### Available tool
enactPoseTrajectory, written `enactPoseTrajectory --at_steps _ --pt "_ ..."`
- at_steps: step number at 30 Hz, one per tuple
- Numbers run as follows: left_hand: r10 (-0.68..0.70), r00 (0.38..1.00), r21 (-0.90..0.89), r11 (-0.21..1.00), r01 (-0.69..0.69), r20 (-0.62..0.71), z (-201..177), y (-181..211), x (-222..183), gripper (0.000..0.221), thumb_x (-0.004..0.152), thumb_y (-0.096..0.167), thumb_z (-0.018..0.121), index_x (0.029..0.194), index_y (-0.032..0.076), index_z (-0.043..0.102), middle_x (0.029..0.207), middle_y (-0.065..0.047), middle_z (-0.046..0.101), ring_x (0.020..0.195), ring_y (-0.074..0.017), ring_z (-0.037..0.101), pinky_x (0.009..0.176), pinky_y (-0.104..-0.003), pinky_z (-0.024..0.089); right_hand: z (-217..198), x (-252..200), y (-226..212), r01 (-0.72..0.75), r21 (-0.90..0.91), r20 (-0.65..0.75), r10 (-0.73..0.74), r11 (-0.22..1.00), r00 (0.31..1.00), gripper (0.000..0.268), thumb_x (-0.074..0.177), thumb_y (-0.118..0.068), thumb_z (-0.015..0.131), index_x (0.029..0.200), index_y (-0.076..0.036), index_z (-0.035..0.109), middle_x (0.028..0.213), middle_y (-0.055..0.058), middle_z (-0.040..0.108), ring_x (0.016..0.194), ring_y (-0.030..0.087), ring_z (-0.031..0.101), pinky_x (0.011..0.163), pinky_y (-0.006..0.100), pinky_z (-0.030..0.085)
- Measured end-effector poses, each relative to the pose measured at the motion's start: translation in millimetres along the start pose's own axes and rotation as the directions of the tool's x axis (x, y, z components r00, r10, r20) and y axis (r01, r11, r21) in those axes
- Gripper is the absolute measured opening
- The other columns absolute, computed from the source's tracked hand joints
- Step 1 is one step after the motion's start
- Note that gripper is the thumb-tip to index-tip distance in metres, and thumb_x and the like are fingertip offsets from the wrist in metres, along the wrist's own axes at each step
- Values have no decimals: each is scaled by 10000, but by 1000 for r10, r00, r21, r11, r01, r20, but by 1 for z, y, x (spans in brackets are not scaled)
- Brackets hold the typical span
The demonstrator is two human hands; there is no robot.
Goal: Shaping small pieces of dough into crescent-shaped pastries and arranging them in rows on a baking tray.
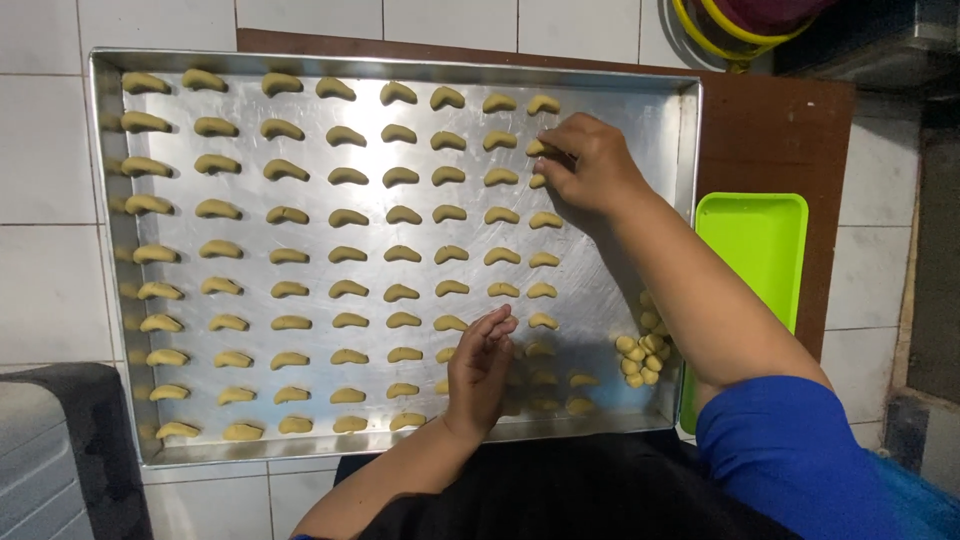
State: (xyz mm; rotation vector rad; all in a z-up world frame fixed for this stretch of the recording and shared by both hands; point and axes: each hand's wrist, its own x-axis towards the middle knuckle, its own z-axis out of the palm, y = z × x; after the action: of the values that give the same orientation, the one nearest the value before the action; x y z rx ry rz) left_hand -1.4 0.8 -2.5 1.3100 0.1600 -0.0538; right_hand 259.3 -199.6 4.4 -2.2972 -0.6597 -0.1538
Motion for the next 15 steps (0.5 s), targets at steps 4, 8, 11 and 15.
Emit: enactPoseTrajectory --at_steps 4,8,11,15 --pt "-41 999 44 998 41 -7 1 2 0 388 957 -83 588 1336 0 591 1361 -174 609 1207 -304 657 1035 -464 500 8 1 14 -8 -7 1 8 1000 1000 211 841 -10 845 1046 -10 793 883 170 694 797 376 707 710 404 567" --pt "-53 999 17 998 53 -12 1 3 2 374 970 -73 575 1338 -6 593 1353 -167 615 1207 -277 653 1035 -453 493 9 4 12 -17 -18 22 17 1000 1000 193 843 -8 849 1027 10 793 875 179 697 796 369 713 705 394 567" --pt "-49 999 6 999 49 -10 1 -1 1 381 969 -79 574 1342 -3 587 1353 -167 609 1206 -278 651 1041 -450 492 8 2 12 -21 -11 20 21 1000 1000 178 852 -1 850 1019 16 792 880 181 700 805 364 715 701 387 568" --pt "-50 999 -7 999 50 -1 -1 -4 1 402 965 -80 584 1354 24 581 1361 -158 601 1211 -274 644 1050 -449 491 7 3 13 -35 -4 -30 35 999 999 158 884 5 843 1033 19 792 892 168 705 823 342 720 701 364 571"
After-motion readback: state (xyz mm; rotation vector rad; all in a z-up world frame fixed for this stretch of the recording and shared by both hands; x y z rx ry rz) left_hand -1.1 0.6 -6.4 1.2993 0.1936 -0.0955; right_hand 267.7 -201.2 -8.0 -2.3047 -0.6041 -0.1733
